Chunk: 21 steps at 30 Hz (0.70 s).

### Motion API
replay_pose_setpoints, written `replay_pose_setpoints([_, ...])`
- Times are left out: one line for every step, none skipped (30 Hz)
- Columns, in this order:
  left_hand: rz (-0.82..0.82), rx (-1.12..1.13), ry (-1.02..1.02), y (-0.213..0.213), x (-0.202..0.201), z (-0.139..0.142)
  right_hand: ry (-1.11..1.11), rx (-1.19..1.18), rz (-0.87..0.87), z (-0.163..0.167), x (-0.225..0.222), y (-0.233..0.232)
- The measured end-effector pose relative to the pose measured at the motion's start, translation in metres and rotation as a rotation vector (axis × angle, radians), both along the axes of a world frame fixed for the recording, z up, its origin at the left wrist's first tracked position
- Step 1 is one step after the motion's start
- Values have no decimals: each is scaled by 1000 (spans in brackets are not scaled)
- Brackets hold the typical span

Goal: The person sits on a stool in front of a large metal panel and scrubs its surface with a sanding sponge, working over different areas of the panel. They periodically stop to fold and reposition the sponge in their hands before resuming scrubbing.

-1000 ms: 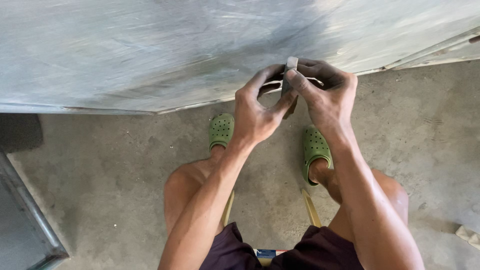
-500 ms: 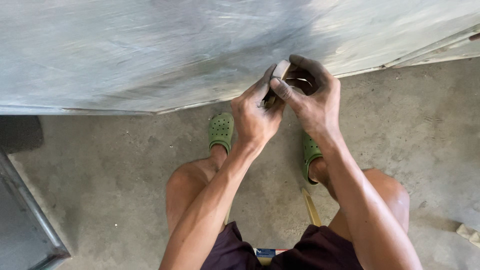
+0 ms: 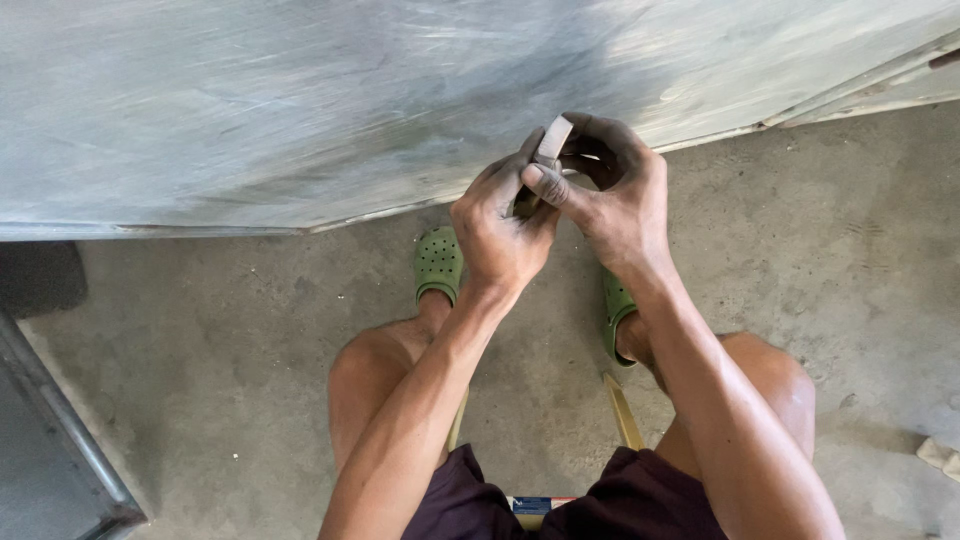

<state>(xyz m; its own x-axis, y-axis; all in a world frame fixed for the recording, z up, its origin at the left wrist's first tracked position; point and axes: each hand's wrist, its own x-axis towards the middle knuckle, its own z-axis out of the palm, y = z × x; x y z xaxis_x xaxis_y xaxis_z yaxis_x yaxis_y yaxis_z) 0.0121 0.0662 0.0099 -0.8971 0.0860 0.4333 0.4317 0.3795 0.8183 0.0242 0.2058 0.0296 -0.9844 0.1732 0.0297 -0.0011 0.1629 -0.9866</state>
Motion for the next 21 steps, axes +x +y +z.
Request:
replay_pose_setpoints([12, -5, 5, 0, 0, 0, 9, 7, 4, 0, 0, 0])
replay_pose_setpoints([22, -11, 6, 0, 0, 0, 9, 10, -3, 1, 0, -1])
replay_pose_setpoints([29, -17, 8, 0, -1, -1, 9, 14, -12, 1, 0, -1])
replay_pose_setpoints([26, -18, 13, -1, -1, -1, 13, 19, -19, 1, 0, -2])
replay_pose_setpoints([23, -20, 18, -1, -1, -1, 27, 25, -30, 1, -1, -3])
replay_pose_setpoints([21, -22, 20, -1, -2, -1, 37, 31, -40, 1, -1, -4])
replay_pose_setpoints([24, -24, 16, -1, -2, -1, 46, 36, -50, 1, -1, -5])
replay_pose_setpoints([29, -26, 15, -1, -3, -1, 30, 29, -62, 2, -1, -7])
replay_pose_setpoints([33, -28, 16, -1, -3, -1, 15, 21, -74, 2, -1, -8])
replay_pose_setpoints([39, -29, 26, -1, -4, -1, -2, 14, -88, 2, -1, -9])
replay_pose_setpoints([44, -30, 36, 0, -5, -1, 1, 9, -93, 2, -1, -10])
replay_pose_setpoints([50, -31, 46, 0, -5, -1, 5, 4, -96, 2, -1, -11])
replay_pose_setpoints([53, -29, 49, 0, -5, 0, 8, -2, -99, 2, -2, -12])
replay_pose_setpoints([55, -28, 52, -1, -5, 0, 15, -11, -94, 1, -2, -12])
replay_pose_setpoints([57, -28, 55, -1, -5, 1, 21, -21, -89, 1, -3, -12])
replay_pose_setpoints([59, -25, 56, -2, -5, 1, 26, -30, -83, 0, -4, -13])
replay_pose_setpoints([62, -22, 57, -3, -5, 2, 38, -21, -77, -1, -4, -13])
replay_pose_setpoints([63, -19, 58, -4, -5, 3, 49, -13, -71, -2, -5, -14])
replay_pose_setpoints([67, -15, 58, -6, -5, 3, 62, -3, -66, -3, -6, -15])
replay_pose_setpoints([72, -11, 57, -8, -5, 4, 71, -1, -66, -4, -7, -18])
replay_pose_setpoints([77, -7, 56, -10, -5, 4, 78, 2, -66, -5, -7, -20])
